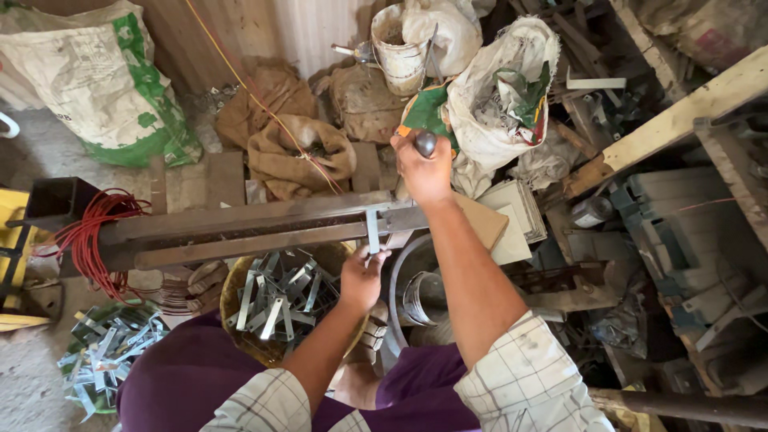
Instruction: The person repeatedly picks up small metal pieces from a yellow bowl and strikes them with a hammer on a metal bar. The person continues this repetitive action throughout the clip.
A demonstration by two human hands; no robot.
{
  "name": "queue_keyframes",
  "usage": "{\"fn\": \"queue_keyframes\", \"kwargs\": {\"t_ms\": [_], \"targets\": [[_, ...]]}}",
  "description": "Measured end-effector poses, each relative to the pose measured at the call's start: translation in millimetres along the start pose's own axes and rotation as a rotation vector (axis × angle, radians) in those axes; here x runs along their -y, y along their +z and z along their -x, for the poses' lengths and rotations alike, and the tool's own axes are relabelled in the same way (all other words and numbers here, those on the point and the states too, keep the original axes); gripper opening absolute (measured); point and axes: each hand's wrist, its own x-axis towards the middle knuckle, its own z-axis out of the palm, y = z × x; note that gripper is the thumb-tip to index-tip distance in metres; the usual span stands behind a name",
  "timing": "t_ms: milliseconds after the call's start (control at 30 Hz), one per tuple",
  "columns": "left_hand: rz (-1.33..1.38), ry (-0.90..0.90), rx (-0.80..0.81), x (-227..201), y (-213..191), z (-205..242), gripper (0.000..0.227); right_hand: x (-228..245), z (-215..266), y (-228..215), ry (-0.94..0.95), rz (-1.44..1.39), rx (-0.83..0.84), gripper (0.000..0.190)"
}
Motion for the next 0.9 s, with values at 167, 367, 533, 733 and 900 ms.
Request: {"fn": "queue_keyframes", "kwargs": {"t_ms": [167, 367, 533, 733, 900], "targets": [[0.050, 0.011, 0.039, 8, 0, -7, 0.017, 0, -9, 2, 0.040, -0.004, -0.014, 0.027], [0.117, 0.006, 0.131, 26, -3, -11, 0.014, -4, -9, 0, 0.019, -0.045, -0.001, 0.034], [0.046, 0.001, 0.154, 25, -3, -12, 0.015, -3, -8, 0, 0.027, -0.059, 0.003, 0.027], [0.031, 0.053, 0.182, 27, -1, -18, 0.014, 0, -6, 0, 0.018, -0.002, -0.008, 0.031], [0.041, 0.031, 0.182, 25, -1, -19, 0.016, -12, 34, -14, -0.127, 0.042, -0.005, 0.026]]}}
